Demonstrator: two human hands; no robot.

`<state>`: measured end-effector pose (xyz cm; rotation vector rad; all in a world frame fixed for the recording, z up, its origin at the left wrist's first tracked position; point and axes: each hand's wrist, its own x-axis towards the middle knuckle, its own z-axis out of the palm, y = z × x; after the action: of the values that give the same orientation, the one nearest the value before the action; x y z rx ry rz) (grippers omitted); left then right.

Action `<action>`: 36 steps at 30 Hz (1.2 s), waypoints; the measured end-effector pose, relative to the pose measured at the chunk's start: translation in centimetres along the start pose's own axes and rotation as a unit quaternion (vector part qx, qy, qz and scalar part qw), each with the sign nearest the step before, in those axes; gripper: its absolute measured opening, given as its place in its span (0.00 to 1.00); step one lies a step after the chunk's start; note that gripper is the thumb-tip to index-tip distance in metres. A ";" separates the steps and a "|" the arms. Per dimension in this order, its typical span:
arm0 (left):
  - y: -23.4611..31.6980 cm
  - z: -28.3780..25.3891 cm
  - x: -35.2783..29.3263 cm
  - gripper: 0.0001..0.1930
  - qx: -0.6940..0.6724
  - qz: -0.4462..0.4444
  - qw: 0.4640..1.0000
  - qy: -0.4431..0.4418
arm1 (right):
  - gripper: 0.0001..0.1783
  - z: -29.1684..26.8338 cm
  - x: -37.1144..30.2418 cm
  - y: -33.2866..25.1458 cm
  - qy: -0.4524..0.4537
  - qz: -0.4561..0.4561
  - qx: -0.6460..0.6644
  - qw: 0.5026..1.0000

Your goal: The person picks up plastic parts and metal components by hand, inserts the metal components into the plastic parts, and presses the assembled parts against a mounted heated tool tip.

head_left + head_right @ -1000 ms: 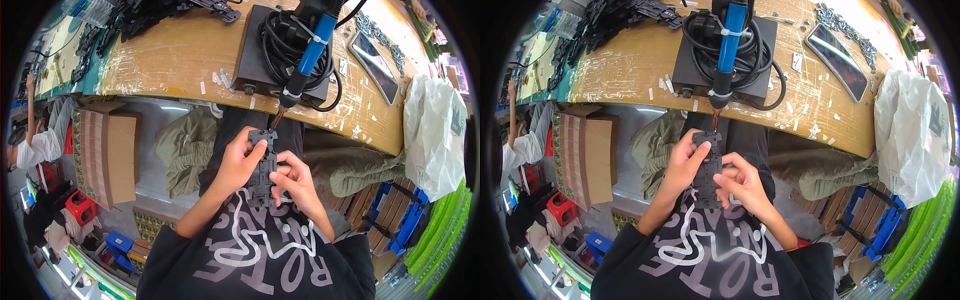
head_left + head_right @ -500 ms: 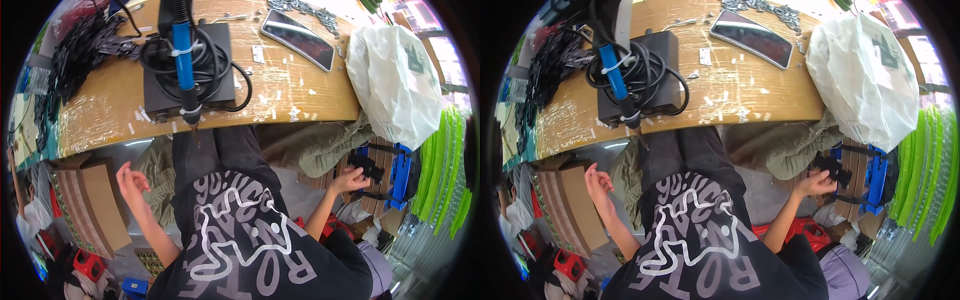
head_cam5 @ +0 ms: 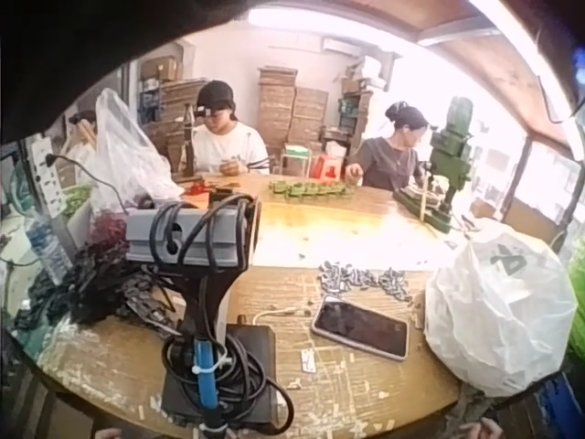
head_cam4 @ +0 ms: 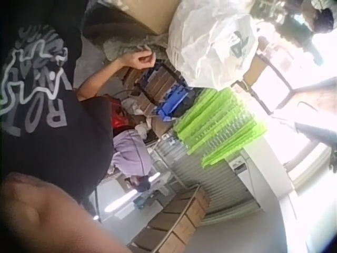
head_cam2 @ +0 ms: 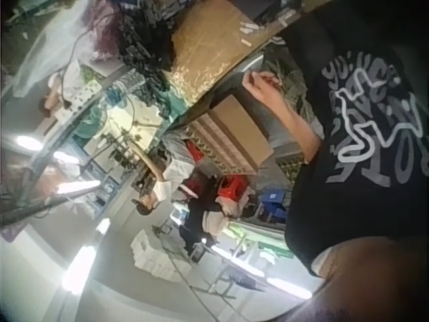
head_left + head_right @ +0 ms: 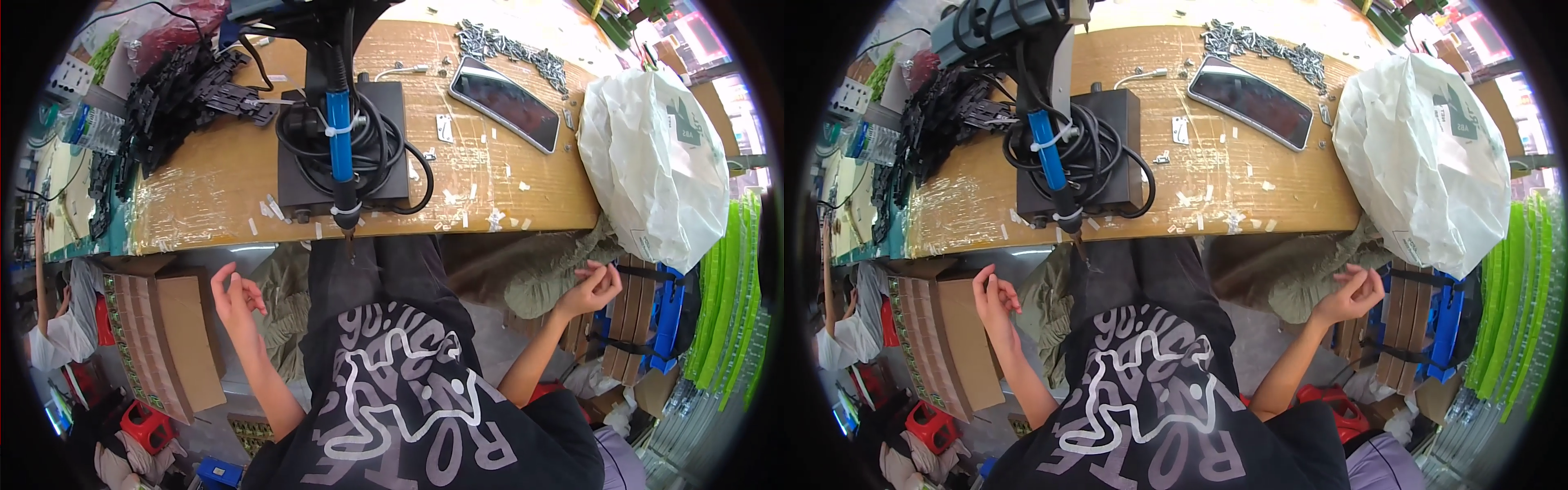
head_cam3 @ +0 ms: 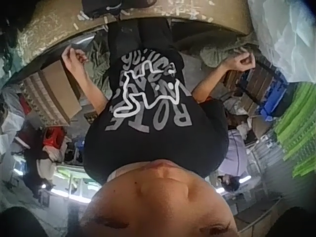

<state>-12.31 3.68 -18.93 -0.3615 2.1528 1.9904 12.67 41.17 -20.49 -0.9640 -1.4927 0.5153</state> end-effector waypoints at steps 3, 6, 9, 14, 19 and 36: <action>1.4 0.0 0.9 0.11 -0.014 0.043 0.999 0.027 | 0.07 4.3 1.6 -4.3 -0.095 -0.057 0.131 0.985; 3.3 1.6 1.9 0.10 -0.022 0.109 0.993 0.047 | 0.09 10.6 3.6 -7.0 -0.232 -0.038 0.149 0.960; 4.4 2.9 3.1 0.10 -0.033 0.165 0.986 0.006 | 0.08 17.8 6.6 -8.3 -0.336 -0.058 0.099 0.935; 6.6 2.6 4.8 0.10 -0.055 0.222 0.973 0.015 | 0.11 27.9 10.5 -6.8 -0.455 -0.182 -0.031 0.871; 6.5 -0.9 11.0 0.11 -0.058 0.311 0.939 0.138 | 0.12 30.8 13.9 -1.3 -0.416 -0.256 -0.055 0.871; 7.8 -8.7 25.5 0.17 0.507 0.400 0.710 0.280 | 0.05 29.1 12.4 -3.8 -0.416 -0.364 -0.205 0.808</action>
<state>-38.77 -5.71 -18.46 0.2579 3.8069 0.4576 -15.47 55.24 -15.35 -0.3674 -2.6866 0.0040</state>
